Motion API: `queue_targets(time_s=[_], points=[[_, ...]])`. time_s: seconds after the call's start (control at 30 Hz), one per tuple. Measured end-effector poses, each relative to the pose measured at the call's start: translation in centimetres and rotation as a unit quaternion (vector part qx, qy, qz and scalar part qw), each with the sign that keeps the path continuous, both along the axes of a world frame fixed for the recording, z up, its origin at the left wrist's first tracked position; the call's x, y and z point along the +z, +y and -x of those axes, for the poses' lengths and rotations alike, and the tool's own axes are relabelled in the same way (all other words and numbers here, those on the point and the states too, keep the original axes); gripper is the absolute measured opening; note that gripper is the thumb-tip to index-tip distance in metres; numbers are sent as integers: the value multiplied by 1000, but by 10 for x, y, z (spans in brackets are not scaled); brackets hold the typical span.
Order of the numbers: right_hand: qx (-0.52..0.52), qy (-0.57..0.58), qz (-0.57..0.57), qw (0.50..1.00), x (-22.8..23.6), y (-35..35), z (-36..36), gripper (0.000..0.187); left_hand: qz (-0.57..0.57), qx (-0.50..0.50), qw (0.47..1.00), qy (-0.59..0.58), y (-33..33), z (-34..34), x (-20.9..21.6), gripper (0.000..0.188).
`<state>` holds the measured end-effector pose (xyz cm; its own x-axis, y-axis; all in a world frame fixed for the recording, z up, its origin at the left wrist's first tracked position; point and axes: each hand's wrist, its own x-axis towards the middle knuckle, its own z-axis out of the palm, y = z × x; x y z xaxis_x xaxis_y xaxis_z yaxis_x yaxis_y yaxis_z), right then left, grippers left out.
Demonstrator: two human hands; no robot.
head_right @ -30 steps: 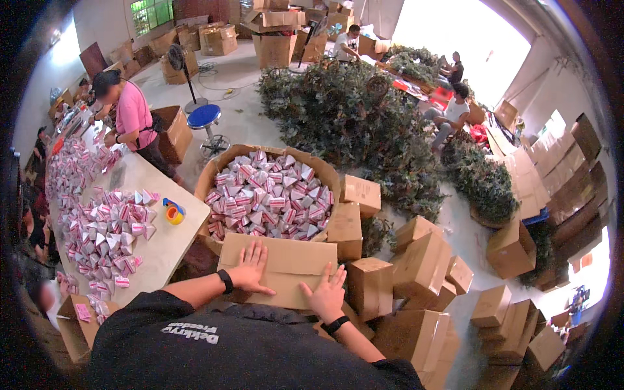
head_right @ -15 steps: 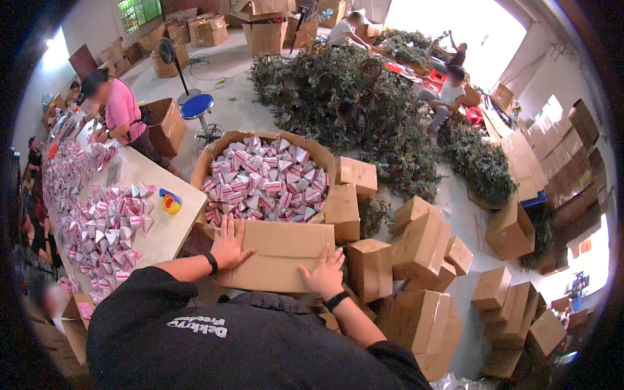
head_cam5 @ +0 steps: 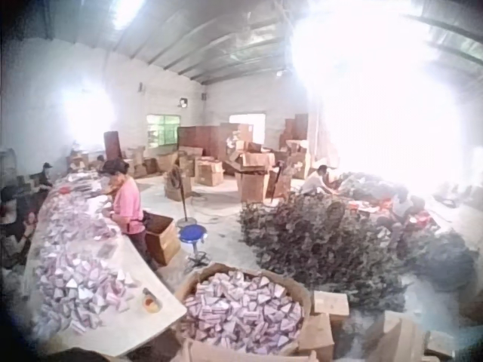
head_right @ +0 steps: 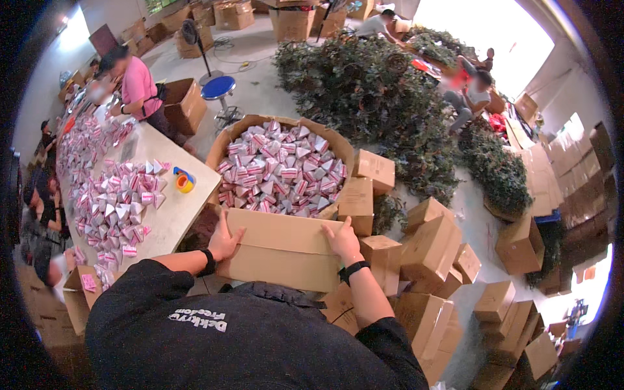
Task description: Packing small triangular boxes into larger cardboard cartons and sealing them with tape.
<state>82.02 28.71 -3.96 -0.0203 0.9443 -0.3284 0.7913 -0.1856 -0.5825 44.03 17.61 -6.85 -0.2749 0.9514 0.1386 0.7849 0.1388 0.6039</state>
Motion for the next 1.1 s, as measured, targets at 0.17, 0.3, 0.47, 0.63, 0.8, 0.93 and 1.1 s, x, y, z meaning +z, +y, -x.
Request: queue_targets(time_s=[0.17,0.3,0.47,0.63,0.8,0.93,1.1], points=[[74,-46,-15,996,-17,11,-3,101,113,-35,990,-79,13,-1,7,82],[146,-114,14,983,-28,32,-13,108,162,-16,983,-82,18,-1,19,88],[255,159,216,929,-36,56,-54,111,179,0,980,-90,5,1,20,91],[391,172,42,903,-90,67,-97,125,186,5,981,-62,28,-8,19,99],[272,57,266,923,1,66,-35,98,191,14,976,-107,18,-9,10,102],[281,11,212,936,-20,70,-36,88,169,7,981,-93,21,-6,0,103],[459,-12,75,885,-58,79,-52,89,192,1,978,-86,23,-6,17,101]])
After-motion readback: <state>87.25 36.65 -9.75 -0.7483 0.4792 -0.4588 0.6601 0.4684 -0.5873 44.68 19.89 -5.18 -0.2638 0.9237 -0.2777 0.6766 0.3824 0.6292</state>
